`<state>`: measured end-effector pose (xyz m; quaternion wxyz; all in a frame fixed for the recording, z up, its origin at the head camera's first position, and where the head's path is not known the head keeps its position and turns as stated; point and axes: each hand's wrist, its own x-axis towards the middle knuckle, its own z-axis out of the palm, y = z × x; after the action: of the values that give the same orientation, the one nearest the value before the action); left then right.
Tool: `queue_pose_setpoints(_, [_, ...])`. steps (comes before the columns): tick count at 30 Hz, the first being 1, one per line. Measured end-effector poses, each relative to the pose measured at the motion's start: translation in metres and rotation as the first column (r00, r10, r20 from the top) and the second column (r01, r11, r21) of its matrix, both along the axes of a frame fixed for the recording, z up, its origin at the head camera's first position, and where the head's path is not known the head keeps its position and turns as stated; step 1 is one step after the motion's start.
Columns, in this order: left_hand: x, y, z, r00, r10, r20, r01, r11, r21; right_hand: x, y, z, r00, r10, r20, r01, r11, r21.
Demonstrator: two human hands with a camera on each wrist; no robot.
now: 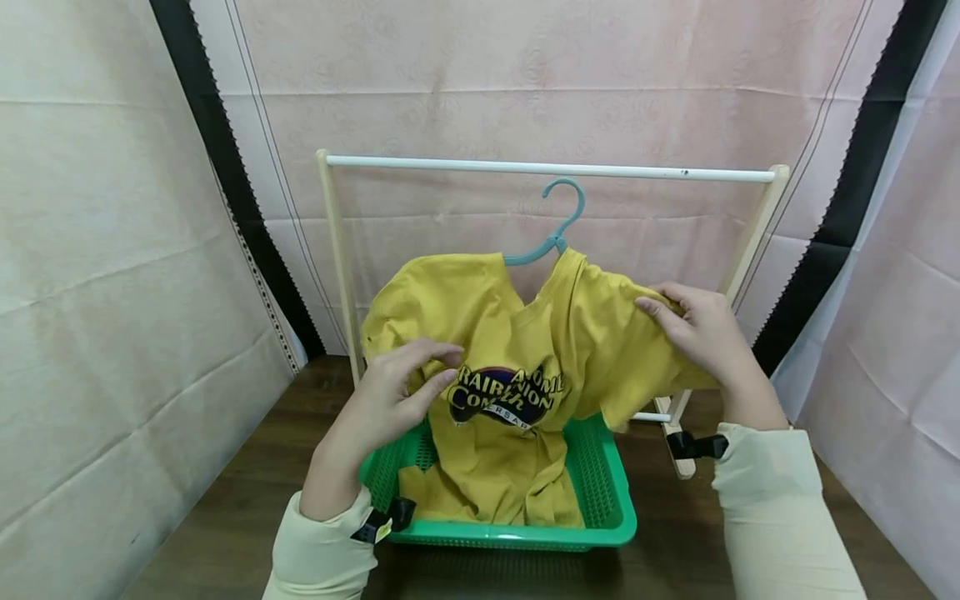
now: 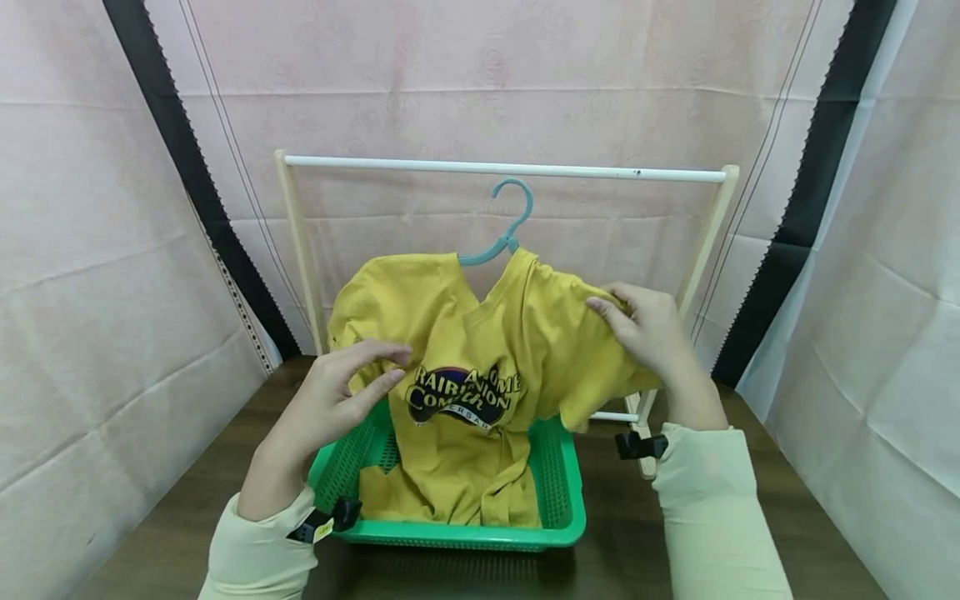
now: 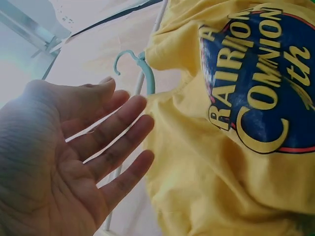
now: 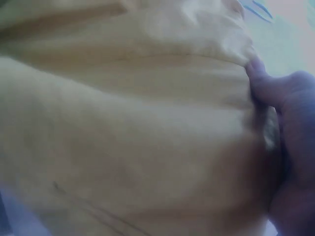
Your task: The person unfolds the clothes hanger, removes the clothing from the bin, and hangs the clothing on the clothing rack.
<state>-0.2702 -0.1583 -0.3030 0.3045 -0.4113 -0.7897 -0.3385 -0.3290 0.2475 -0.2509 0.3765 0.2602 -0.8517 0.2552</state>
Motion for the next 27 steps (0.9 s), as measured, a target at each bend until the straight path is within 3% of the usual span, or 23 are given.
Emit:
queue_pose_setpoints(5, [0.002,0.0,0.0,0.998,0.042,0.055,-0.04,0.998,-0.041,-0.009,0.003,0.015,0.998,-0.056,-0.015,0.056,0.998,0.034])
queue_pose_setpoints(10, [0.002,-0.002,-0.002,0.99,0.074,0.119,-0.068,0.996,-0.054,-0.011,0.009,0.024,0.995,-0.096,0.005,0.096,0.995,0.004])
queue_pose_setpoints(17, [0.002,-0.005,-0.002,0.974,0.099,0.204,-0.083,0.993,-0.087,-0.014,0.02,0.04,0.98,-0.177,0.087,0.177,0.984,0.006])
queue_pose_setpoints(27, [0.002,-0.005,-0.003,0.973,0.107,0.202,-0.086,0.99,-0.11,-0.02,0.028,0.047,0.963,-0.221,0.152,0.211,0.974,0.082])
